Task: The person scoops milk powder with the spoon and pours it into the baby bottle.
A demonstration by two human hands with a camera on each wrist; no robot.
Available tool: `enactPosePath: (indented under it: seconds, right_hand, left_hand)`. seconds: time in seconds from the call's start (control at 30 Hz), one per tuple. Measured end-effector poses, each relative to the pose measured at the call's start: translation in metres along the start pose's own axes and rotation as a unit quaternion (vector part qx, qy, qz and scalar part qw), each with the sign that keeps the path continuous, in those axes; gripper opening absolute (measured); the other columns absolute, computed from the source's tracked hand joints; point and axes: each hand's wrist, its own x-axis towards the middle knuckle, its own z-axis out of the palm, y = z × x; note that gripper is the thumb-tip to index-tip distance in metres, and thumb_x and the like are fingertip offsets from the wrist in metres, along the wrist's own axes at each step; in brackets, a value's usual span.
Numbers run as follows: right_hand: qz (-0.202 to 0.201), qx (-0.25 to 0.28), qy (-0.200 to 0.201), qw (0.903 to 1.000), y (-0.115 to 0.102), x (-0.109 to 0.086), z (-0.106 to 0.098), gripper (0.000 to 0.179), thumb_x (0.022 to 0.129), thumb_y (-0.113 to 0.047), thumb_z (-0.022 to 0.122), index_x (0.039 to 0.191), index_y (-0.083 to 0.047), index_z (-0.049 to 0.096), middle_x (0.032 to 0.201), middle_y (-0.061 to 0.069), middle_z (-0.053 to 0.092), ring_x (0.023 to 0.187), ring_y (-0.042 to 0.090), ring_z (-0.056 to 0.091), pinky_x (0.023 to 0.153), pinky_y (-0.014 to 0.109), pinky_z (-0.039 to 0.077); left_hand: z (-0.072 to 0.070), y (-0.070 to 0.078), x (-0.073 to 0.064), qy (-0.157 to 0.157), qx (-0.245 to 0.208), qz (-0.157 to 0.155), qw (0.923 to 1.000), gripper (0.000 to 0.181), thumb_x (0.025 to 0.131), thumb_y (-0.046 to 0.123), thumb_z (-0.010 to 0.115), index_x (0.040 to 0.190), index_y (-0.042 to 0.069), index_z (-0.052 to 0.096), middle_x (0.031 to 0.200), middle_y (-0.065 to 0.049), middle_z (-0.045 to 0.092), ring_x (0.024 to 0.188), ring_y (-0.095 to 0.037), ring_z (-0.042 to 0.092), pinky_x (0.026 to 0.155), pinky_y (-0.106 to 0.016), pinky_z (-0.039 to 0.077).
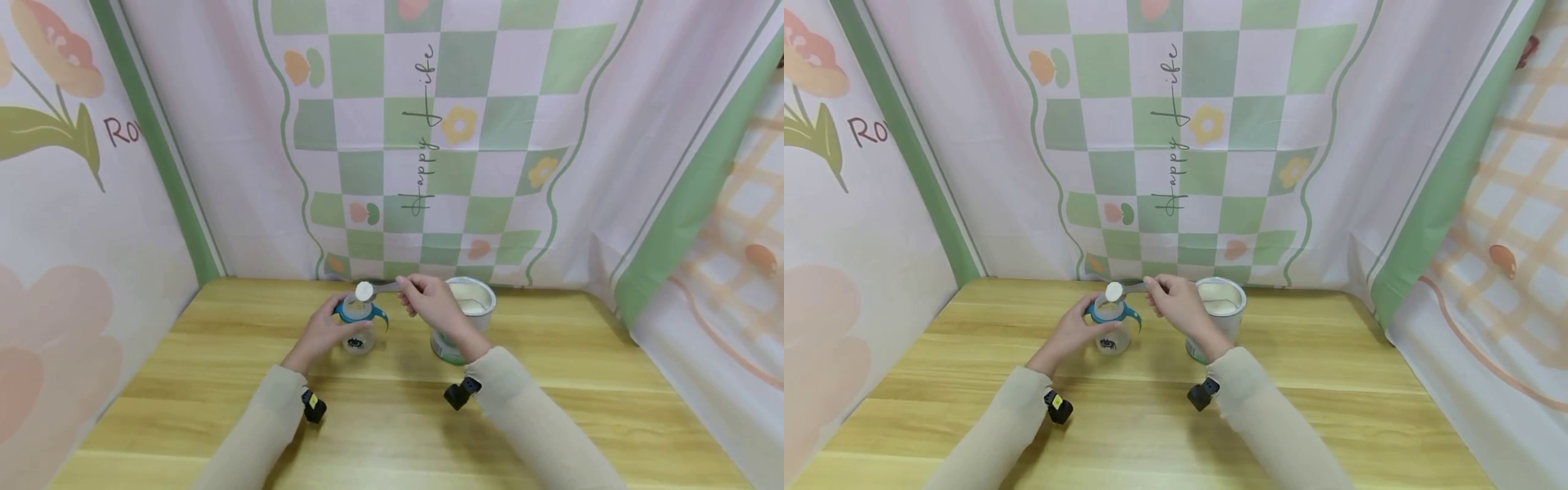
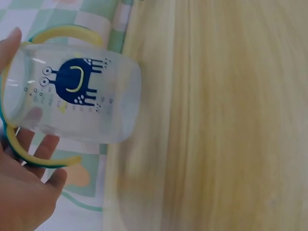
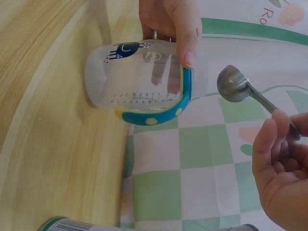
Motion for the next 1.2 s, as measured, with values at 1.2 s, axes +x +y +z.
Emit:
enactPosePath:
  seconds: [1.2]
  right_hand:
    - [-0.253,-0.282,0.038,0.9244,0.009,0.002,0.027,0.019,0.103,-0.018,0.061,0.087,-0.012,0.069,0.071,-0.006,0.053,0.058,0.008,0.046,0.052,0.026,0.042]
  left_hand:
    - [-0.001,-0.001,0.001,-0.010,-0.004,0.000,0.9999,0.080,0.079,0.049,0.084,0.145,0.019,0.049,0.141,-0.004,0.054,0.133,-0.028,0.047,0.108,-0.054,0.038]
